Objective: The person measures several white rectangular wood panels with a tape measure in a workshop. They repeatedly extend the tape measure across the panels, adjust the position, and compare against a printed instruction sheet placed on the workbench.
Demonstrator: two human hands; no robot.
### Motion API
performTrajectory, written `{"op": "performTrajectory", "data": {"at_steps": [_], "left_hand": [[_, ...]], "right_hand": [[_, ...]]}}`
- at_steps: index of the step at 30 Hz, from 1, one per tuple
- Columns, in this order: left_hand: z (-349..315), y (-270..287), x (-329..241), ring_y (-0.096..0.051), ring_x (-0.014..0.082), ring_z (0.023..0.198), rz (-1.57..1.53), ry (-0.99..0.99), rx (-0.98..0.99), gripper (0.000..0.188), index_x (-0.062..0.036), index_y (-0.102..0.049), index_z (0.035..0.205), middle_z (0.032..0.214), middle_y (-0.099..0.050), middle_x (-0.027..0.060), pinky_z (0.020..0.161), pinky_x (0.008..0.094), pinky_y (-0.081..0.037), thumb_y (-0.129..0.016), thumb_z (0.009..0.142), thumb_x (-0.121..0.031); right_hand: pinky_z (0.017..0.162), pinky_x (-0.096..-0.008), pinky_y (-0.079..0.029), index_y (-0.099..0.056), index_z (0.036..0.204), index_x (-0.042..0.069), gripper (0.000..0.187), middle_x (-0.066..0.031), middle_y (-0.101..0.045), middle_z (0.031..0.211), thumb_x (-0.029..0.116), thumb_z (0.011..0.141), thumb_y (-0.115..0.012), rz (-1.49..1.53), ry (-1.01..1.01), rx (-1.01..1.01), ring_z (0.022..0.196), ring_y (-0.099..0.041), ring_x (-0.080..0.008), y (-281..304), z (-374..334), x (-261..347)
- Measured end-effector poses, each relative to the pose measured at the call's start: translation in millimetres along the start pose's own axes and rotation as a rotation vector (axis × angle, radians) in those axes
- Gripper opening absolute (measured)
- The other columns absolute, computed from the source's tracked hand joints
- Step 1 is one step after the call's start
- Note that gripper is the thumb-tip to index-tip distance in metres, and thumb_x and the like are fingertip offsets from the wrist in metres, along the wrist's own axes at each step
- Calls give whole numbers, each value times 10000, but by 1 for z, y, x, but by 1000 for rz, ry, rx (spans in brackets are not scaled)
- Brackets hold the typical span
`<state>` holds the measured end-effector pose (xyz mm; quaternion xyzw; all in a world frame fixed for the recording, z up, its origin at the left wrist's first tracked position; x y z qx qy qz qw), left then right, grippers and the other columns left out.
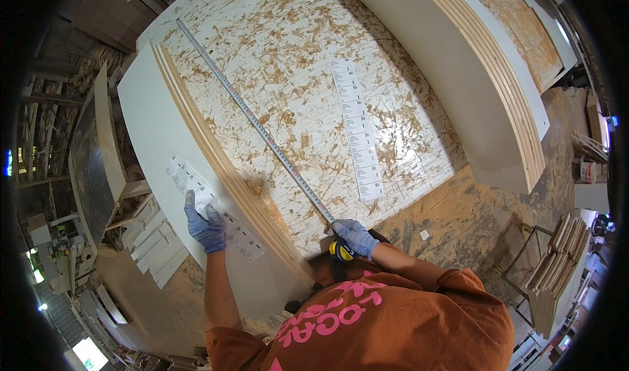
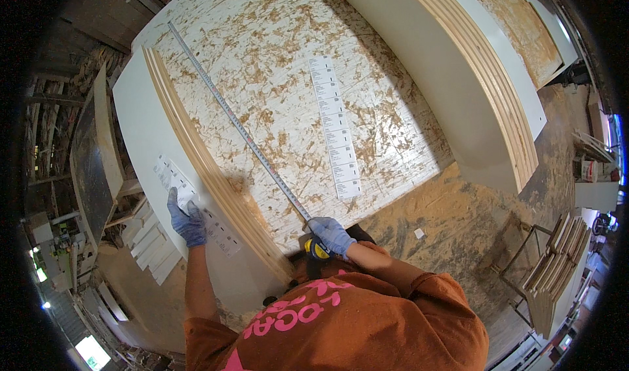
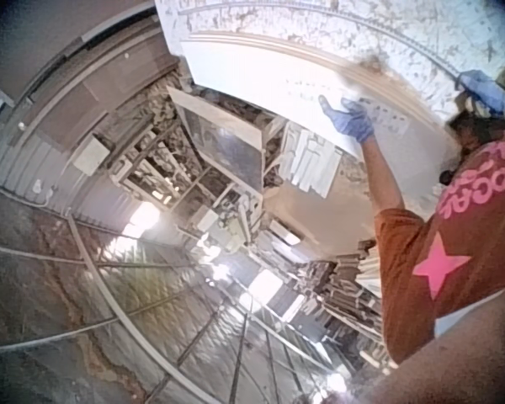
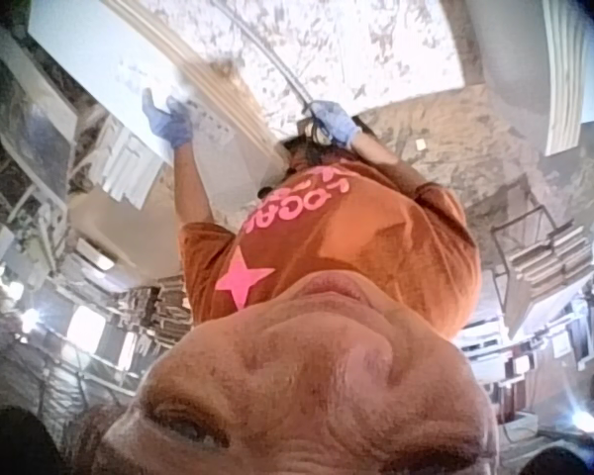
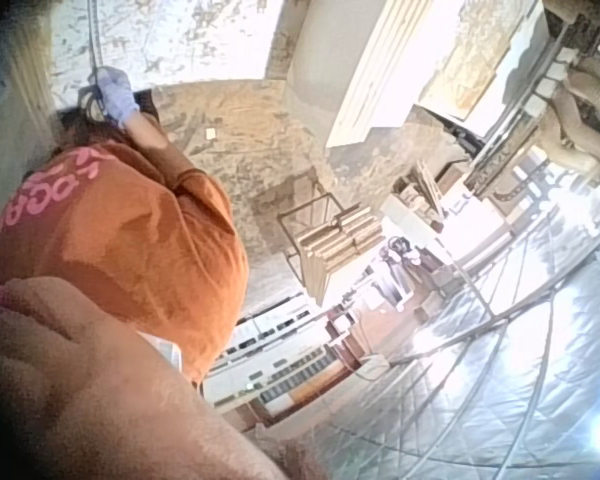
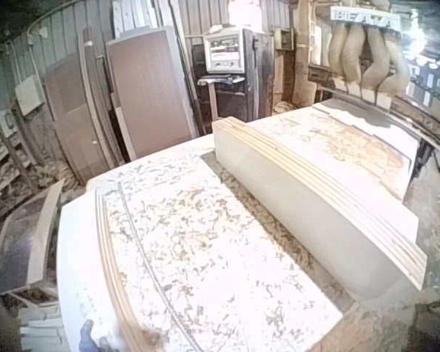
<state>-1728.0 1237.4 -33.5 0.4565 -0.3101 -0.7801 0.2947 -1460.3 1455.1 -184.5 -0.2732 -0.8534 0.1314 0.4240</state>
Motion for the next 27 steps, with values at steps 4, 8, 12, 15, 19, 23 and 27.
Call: {"op": "performTrajectory", "data": {"at_steps": [4,8,12,15,19,23,27], "left_hand": [[1,0,-3,-528,273,1060,-23,5,5,469,41,-433,1213,1175,-524,178,904,332,-412,-502,805,-178],[0,0,-2,-523,268,1066,-18,-10,7,477,42,-427,1217,1177,-520,180,904,330,-412,-513,824,-214],[1,1,-7,-519,262,1070,-4,-24,-2,487,47,-423,1218,1180,-516,181,905,327,-411,-516,843,-248],[1,-1,-9,-515,262,1072,-33,-20,-2,461,53,-420,1217,1182,-513,178,917,329,-403,-503,831,-184],[1,-1,-9,-506,265,1081,-7,-5,17,455,53,-417,1219,1183,-512,176,936,327,-385,-484,791,-88],[2,0,-9,-491,264,1099,-10,-22,23,464,51,-416,1218,1190,-506,177,949,325,-372,-482,772,-56],[2,1,-17,-466,262,1130,-54,-21,38,461,56,-416,1213,1212,-486,182,969,327,-349,-489,772,-58]], "right_hand": [[755,-244,-424,-591,887,-10,324,-37,-596,838,297,903,-488,24,-3,-6,787,-521,-113,-1,-1,0],[732,-244,-435,-588,878,-3,320,-36,-594,827,302,900,-495,34,2,-5,769,-528,-113,-1,-1,2],[711,-240,-443,-585,862,9,310,-31,-590,813,305,897,-501,22,13,-20,753,-531,-107,-1,0,3],[714,-234,-440,-584,857,13,303,-29,-588,814,303,897,-503,79,3,-12,761,-527,-101,-4,-2,6],[719,-230,-435,-582,870,10,290,-32,-586,827,286,899,-501,67,19,-13,777,-524,-99,-1,1,-1],[709,-233,-435,-585,880,1,291,-30,-589,819,276,899,-494,79,23,-16,756,-527,-100,1,3,-7],[663,-231,-439,-607,855,22,314,-8,-589,768,314,892,-498,-27,-24,-23,704,-504,-79,2,1,-5]]}}
Point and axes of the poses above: each hand's wrist, its own z-axis towards the middle knuckle, its own y-axis out of the back of the hand, x = y × z, the point moved 7 cm from there along z, towards the middle knuckle
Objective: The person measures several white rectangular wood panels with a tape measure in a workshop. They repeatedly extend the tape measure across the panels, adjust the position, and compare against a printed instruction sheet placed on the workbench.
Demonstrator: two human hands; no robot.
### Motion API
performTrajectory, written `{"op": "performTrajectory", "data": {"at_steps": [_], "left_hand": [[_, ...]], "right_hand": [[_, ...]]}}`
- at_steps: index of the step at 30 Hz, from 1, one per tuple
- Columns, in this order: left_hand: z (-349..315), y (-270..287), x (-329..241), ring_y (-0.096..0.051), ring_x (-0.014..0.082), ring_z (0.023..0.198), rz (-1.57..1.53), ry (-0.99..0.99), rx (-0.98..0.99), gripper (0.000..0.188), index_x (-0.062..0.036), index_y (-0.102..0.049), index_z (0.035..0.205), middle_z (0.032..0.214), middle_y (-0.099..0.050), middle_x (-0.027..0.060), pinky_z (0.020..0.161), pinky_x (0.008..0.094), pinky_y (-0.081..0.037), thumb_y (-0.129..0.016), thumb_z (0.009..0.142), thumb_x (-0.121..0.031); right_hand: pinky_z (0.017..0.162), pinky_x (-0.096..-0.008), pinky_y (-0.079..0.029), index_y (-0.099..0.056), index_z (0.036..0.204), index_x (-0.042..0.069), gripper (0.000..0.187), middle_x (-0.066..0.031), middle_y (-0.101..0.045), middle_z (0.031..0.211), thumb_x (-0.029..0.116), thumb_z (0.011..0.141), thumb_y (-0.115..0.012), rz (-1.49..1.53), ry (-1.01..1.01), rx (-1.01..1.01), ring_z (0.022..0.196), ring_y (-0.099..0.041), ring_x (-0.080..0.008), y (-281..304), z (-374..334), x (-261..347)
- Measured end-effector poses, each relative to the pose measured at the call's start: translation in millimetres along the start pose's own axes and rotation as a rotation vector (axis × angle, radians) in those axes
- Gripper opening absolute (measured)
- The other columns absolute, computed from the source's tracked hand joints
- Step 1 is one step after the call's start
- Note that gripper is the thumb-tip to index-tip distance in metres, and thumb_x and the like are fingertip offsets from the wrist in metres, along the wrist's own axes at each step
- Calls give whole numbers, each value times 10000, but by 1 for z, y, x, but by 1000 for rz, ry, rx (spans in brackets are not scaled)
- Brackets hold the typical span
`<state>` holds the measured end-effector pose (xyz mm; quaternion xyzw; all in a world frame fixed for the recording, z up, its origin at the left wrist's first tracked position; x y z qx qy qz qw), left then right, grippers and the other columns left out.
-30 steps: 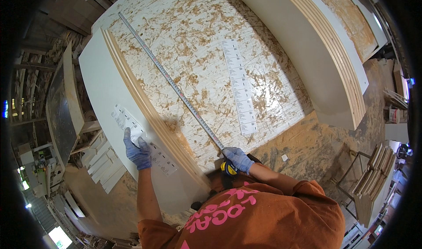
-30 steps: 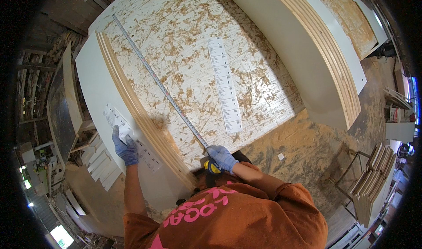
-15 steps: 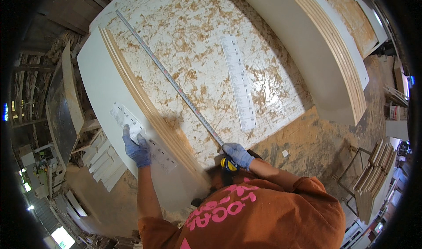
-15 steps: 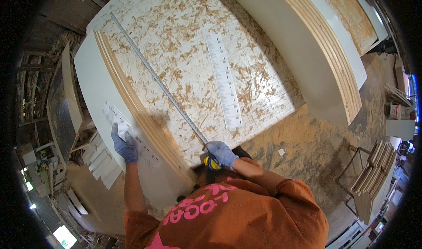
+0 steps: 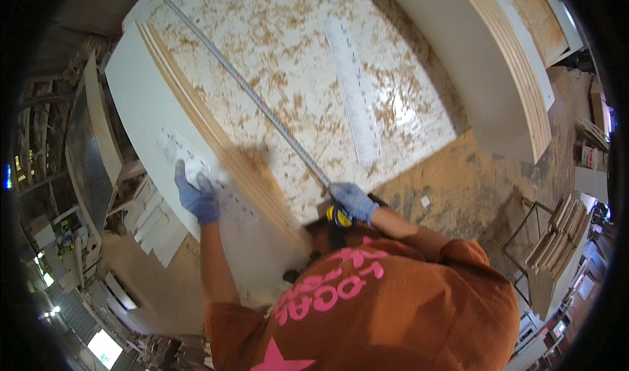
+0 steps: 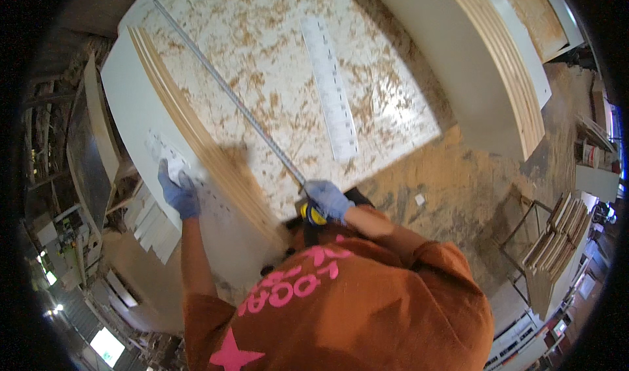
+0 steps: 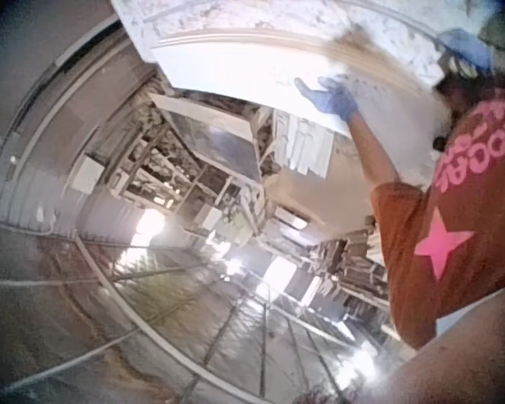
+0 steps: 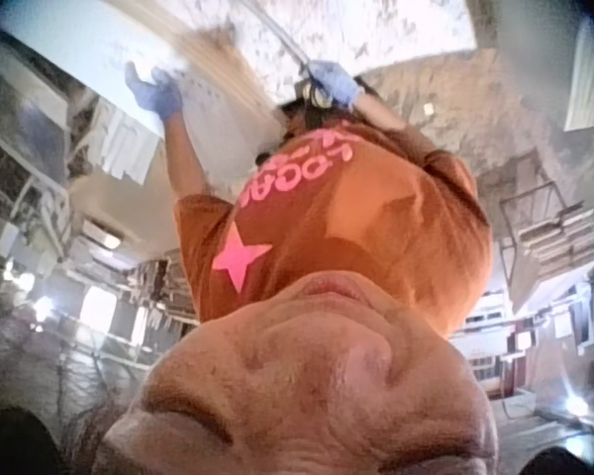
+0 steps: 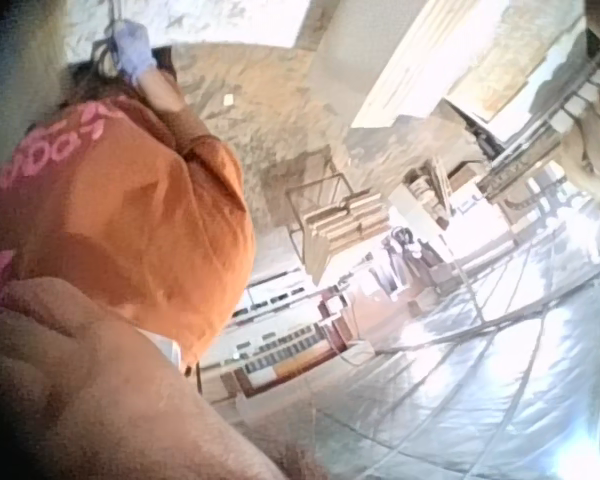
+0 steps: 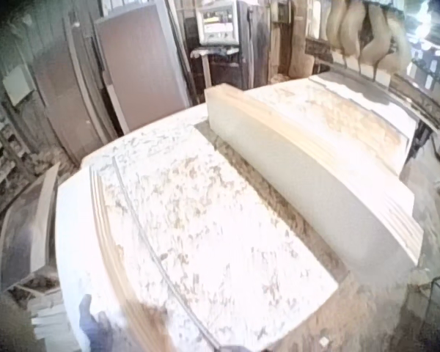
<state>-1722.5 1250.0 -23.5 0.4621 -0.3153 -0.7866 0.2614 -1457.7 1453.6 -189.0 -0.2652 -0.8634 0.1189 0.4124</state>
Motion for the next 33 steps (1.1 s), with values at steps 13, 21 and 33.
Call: {"op": "performTrajectory", "data": {"at_steps": [13,21,33], "left_hand": [[-2,-5,13,-430,272,1170,15,24,40,497,59,-362,1243,1240,-456,193,1004,332,-314,-474,771,-49],[-2,-6,10,-427,277,1174,13,74,52,493,46,-364,1247,1251,-446,196,1002,331,-318,-476,772,-25],[0,-1,5,-463,274,1139,103,43,53,484,28,-408,1238,1223,-483,169,979,325,-346,-498,767,-38]], "right_hand": [[695,-235,-425,-600,843,17,328,-11,-578,782,331,876,-512,12,44,17,739,-493,-94,0,1,3],[619,-243,-417,-607,789,27,310,1,-553,705,305,869,-496,-51,80,-31,662,-473,-85,2,3,4],[663,-240,-432,-600,829,25,316,-9,-576,759,305,884,-465,-76,66,-15,692,-497,-86,1,0,6]]}}
Point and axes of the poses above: each hand's wrist, its own z-axis towards the middle knuckle, its own y-axis out of the back of the hand, x = y × z, the point moved 7 cm from there along z, towards the middle knuckle
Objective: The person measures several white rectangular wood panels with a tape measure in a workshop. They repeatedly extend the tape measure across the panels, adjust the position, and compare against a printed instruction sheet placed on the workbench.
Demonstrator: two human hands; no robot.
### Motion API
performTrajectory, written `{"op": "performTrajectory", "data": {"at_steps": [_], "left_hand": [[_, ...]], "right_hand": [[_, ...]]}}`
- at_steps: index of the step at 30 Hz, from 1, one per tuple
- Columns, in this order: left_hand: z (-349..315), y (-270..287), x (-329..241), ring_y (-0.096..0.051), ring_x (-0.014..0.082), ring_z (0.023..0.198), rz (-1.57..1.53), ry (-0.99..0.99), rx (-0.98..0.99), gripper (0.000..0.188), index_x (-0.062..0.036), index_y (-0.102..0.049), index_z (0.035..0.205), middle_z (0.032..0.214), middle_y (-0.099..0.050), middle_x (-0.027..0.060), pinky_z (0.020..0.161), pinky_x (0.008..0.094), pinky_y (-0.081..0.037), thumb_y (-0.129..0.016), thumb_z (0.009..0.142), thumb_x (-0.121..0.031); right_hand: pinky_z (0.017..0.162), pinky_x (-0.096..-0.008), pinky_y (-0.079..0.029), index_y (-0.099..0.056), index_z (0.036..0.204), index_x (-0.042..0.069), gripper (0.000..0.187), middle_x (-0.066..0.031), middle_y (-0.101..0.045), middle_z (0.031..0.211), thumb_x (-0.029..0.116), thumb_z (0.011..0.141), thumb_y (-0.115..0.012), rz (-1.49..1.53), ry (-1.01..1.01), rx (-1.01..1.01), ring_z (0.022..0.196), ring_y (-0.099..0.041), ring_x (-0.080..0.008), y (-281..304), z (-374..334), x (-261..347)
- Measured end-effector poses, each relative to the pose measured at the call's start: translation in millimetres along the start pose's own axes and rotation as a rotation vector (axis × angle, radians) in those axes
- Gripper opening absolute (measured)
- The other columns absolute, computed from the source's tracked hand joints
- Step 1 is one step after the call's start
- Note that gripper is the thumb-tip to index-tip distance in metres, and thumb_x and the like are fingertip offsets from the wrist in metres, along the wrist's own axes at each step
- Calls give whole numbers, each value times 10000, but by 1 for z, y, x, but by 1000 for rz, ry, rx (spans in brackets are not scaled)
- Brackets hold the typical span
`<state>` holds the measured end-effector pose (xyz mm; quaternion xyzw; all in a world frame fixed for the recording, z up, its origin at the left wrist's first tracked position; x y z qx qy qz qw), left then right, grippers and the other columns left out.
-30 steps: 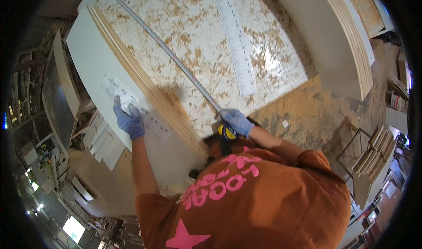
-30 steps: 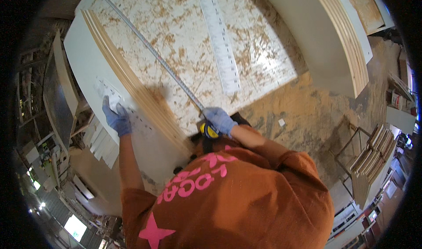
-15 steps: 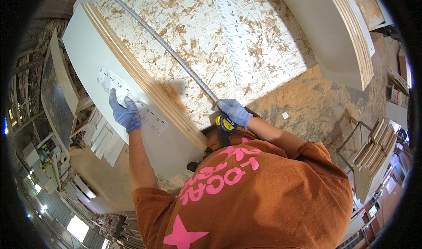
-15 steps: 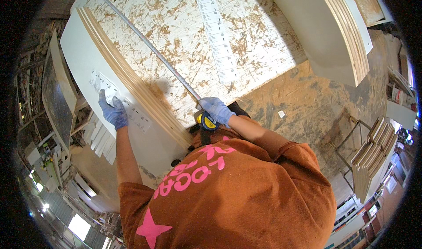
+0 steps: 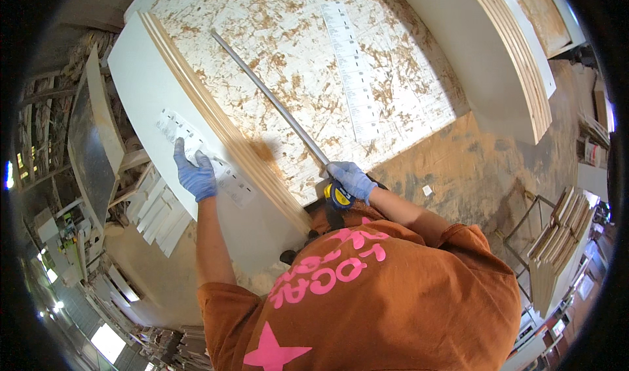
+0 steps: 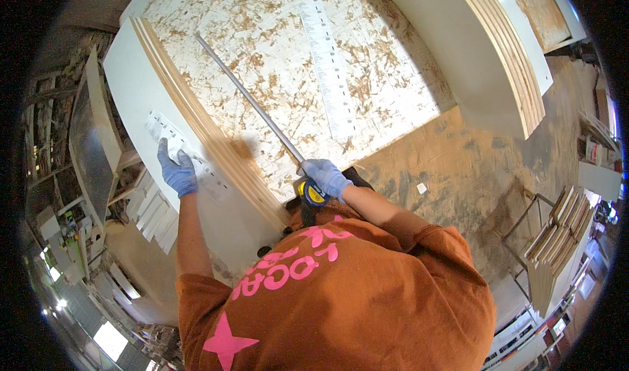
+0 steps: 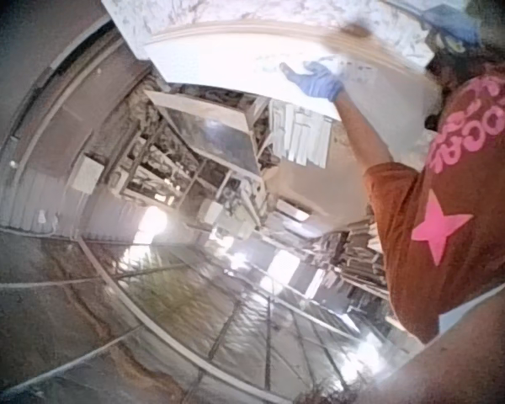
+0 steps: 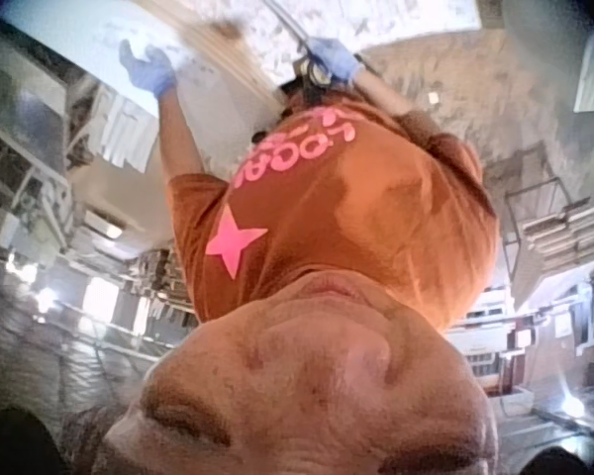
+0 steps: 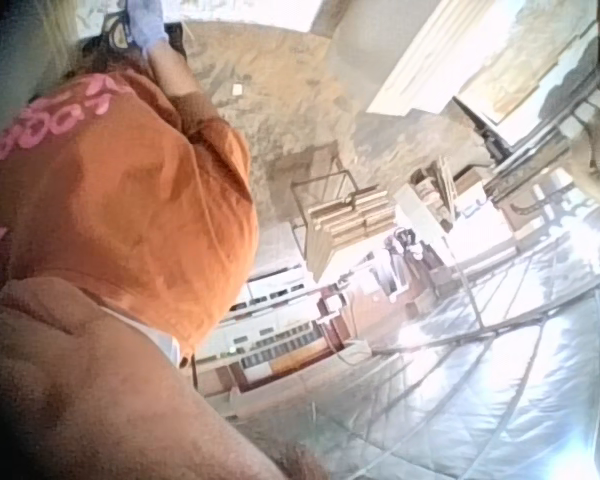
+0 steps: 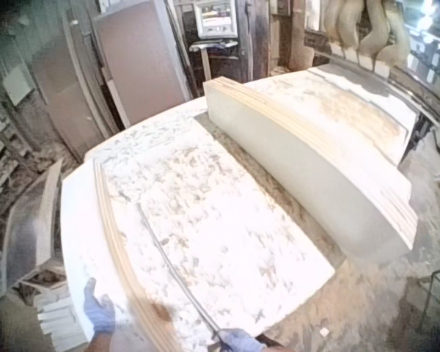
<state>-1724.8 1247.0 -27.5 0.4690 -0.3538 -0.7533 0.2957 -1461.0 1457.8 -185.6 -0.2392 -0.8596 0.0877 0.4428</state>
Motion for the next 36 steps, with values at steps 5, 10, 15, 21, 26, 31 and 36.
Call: {"op": "performTrajectory", "data": {"at_steps": [5,10,15,21,26,31,36], "left_hand": [[0,5,-3,-508,271,1092,24,-2,-17,481,-6,-427,1235,1191,-519,152,943,325,-383,-510,767,-83],[1,7,-1,-501,259,1112,-46,26,-45,493,-14,-440,1229,1202,-520,145,954,319,-372,-522,747,-77],[1,7,6,-497,253,1121,-56,19,-39,513,-30,-427,1244,1207,-519,138,956,319,-370,-506,737,-48],[3,8,5,-507,257,1103,-168,-38,-35,521,-24,-418,1246,1197,-522,144,946,318,-381,-503,732,-11],[0,10,4,-546,264,1036,-248,-14,-18,525,-59,-422,1249,1172,-536,148,895,322,-419,-499,735,14],[-3,22,0,-547,278,1029,-254,-46,-3,528,-70,-427,1246,1165,-541,152,886,332,-419,-510,731,8],[-13,21,-7,-530,286,1053,-303,-169,26,477,-33,-455,1211,1161,-542,155,905,332,-406,-510,738,-9]], "right_hand": [[633,-223,-434,-608,863,14,348,-5,-580,764,318,912,-445,-28,20,7,688,-508,-76,0,1,-2],[575,-216,-443,-622,869,16,369,-12,-584,713,361,888,-493,-5,-56,-22,601,-527,-77,0,-2,-2],[603,-234,-451,-636,845,17,369,-13,-597,735,371,856,-532,11,-52,-78,634,-526,-90,-5,-12,13],[637,-246,-458,-631,880,25,389,-28,-605,767,384,879,-480,-35,46,-114,670,-536,-101,1,-8,-3],[666,-244,-452,-624,876,21,385,-17,-604,766,376,886,-472,33,145,-206,707,-538,-96,3,-13,-6],[682,-257,-450,-618,864,-2,384,-44,-631,819,347,893,-460,-124,132,-374,719,-553,-121,-8,-31,-7],[645,-264,-442,-626,859,11,391,-44,-609,790,371,883,-476,94,142,-393,694,-541,-122,-18,-61,-46]]}}
Point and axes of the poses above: each hand's wrist, its own z-axis towards the middle knuckle, its own y-axis out of the back of the hand, x = y × z, the point moved 7 cm from there along z, towards the middle knuckle
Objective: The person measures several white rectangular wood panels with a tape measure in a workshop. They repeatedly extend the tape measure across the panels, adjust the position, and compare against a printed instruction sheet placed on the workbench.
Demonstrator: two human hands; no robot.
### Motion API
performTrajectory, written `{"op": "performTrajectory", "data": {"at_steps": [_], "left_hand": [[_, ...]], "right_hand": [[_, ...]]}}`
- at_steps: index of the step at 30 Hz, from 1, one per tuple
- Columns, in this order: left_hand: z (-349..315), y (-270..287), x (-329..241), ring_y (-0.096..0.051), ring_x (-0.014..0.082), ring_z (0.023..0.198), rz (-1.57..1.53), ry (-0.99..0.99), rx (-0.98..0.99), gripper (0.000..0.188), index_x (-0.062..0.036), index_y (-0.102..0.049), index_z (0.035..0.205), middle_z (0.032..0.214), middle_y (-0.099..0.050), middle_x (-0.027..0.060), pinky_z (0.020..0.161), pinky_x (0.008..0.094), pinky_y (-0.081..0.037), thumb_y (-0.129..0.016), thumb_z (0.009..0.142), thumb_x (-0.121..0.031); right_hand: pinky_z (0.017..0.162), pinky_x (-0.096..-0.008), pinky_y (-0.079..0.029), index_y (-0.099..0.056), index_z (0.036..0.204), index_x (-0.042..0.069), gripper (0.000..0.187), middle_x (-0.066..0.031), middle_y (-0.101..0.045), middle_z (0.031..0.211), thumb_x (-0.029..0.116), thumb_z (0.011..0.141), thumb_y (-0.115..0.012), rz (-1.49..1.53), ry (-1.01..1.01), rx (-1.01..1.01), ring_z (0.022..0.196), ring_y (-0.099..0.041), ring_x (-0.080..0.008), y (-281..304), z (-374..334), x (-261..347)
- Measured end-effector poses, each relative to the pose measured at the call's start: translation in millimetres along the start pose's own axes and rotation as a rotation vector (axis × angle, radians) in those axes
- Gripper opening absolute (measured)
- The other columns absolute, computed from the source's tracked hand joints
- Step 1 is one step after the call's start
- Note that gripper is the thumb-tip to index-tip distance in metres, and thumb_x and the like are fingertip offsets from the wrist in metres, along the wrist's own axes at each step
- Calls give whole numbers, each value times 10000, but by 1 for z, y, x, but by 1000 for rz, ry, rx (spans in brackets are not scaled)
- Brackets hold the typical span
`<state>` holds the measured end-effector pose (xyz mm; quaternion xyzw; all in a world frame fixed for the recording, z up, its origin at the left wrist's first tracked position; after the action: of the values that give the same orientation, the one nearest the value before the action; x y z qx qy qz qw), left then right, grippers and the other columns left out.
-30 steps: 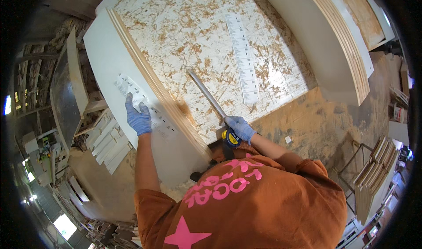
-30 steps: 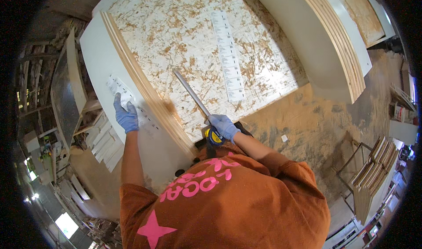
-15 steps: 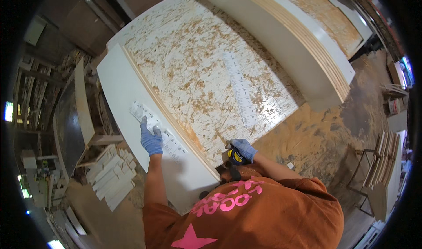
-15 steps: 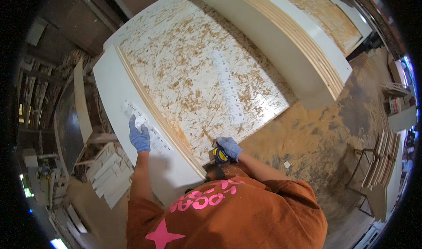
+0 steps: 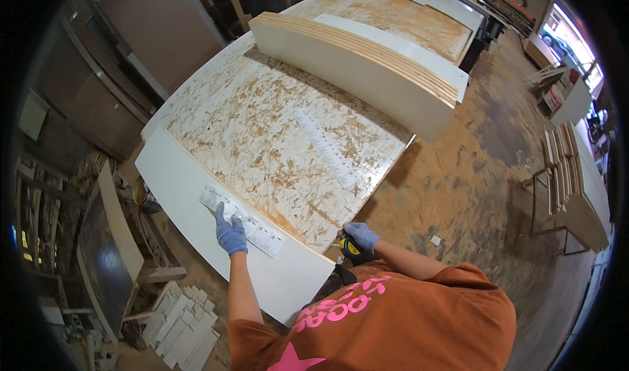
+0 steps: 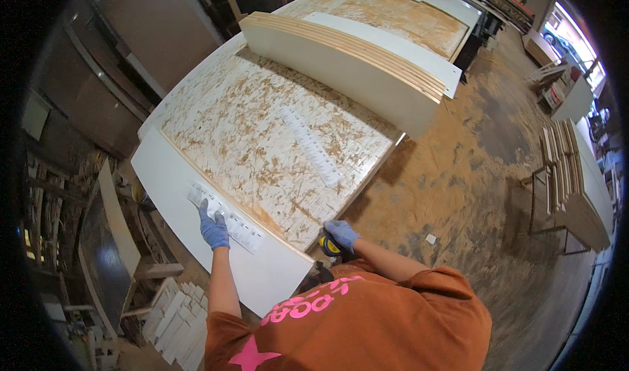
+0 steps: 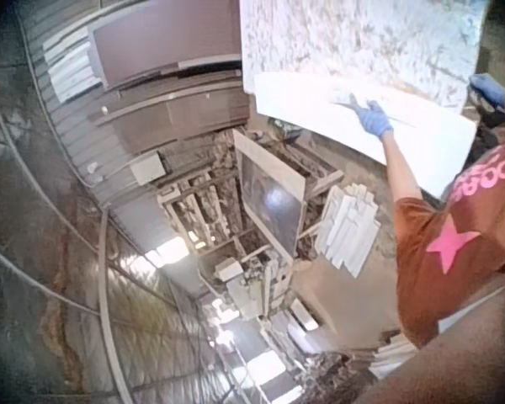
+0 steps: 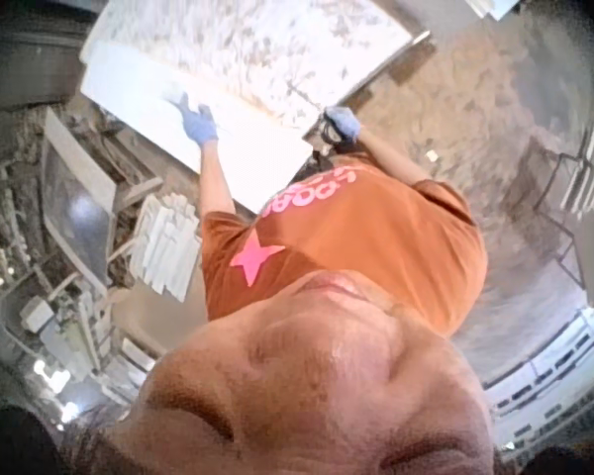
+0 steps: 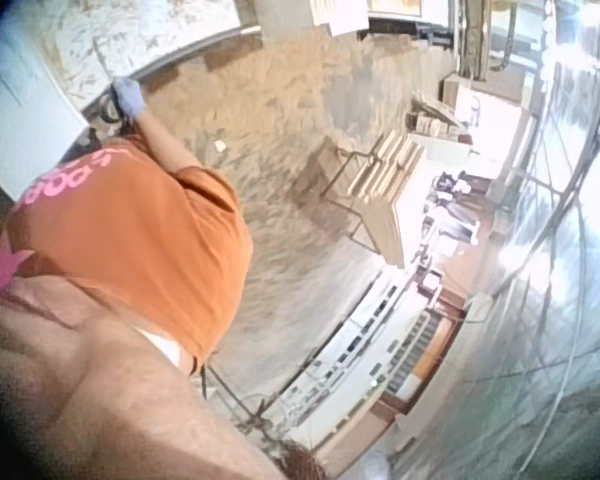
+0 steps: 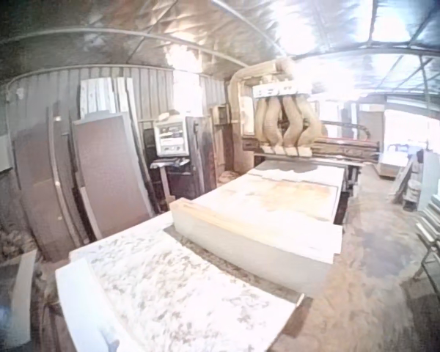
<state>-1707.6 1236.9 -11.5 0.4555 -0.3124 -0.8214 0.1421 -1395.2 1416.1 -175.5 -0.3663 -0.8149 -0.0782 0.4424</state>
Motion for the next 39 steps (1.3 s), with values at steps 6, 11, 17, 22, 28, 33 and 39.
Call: {"op": "performTrajectory", "data": {"at_steps": [6,11,17,22,28,33,39], "left_hand": [[-37,-14,-21,-538,277,1039,-124,-101,136,368,14,-519,1123,1107,-569,162,918,331,-398,-496,764,-60],[-71,-24,-49,-552,272,1007,-221,-126,188,312,21,-546,1075,1062,-588,158,909,338,-405,-490,783,-74],[-114,-52,-87,-561,240,980,-348,-48,274,256,32,-570,1028,1028,-597,145,897,322,-410,-482,805,-57],[-153,-95,-190,-584,299,890,-321,-411,401,225,-62,-624,951,932,-610,148,834,350,-440,-495,769,-89],[-228,-205,-313,-583,303,882,-260,-560,705,242,-162,-626,969,928,-608,136,787,365,-464,-576,733,-176],[-312,-282,-413,-582,297,895,-419,-583,1038,313,-128,-613,1016,977,-593,145,782,362,-464,-632,744,-283],[-375,-332,-473,-592,288,880,-358,-582,1401,285,-139,-619,1017,939,-620,137,763,363,-469,-585,802,-324]], "right_hand": [[598,-269,-427,-629,815,39,363,-36,-586,733,367,869,-481,-128,-12,-169,633,-514,-117,33,-41,-47],[629,-286,-446,-629,801,47,385,-48,-606,740,381,869,-451,44,-88,-199,653,-552,-140,42,-67,-69],[653,-279,-452,-648,871,43,404,-58,-621,785,394,878,-448,26,-57,-238,702,-568,-135,71,-85,-55],[691,-273,-450,-649,878,29,435,-63,-628,833,412,885,-442,-41,55,-301,758,-565,-131,130,-109,-19],[704,-279,-445,-647,887,22,421,-58,-625,819,396,884,-453,15,161,-280,750,-551,-130,239,-150,7],[703,-266,-446,-639,913,18,414,-54,-620,826,393,886,-465,-32,126,-237,758,-546,-121,314,-205,21],[685,-261,-454,-621,959,17,409,-34,-615,836,397,871,-500,144,227,-234,751,-543,-110,387,-223,-7]]}}
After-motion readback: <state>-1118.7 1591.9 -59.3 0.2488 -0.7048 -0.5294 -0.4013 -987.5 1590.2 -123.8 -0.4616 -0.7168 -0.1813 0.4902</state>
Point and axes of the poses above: each hand's wrist, its own z-axis towards the middle knuckle, its own y-axis out of the back of the hand, x = y × z, the point moved 7 cm from there along z, towards the middle knuckle
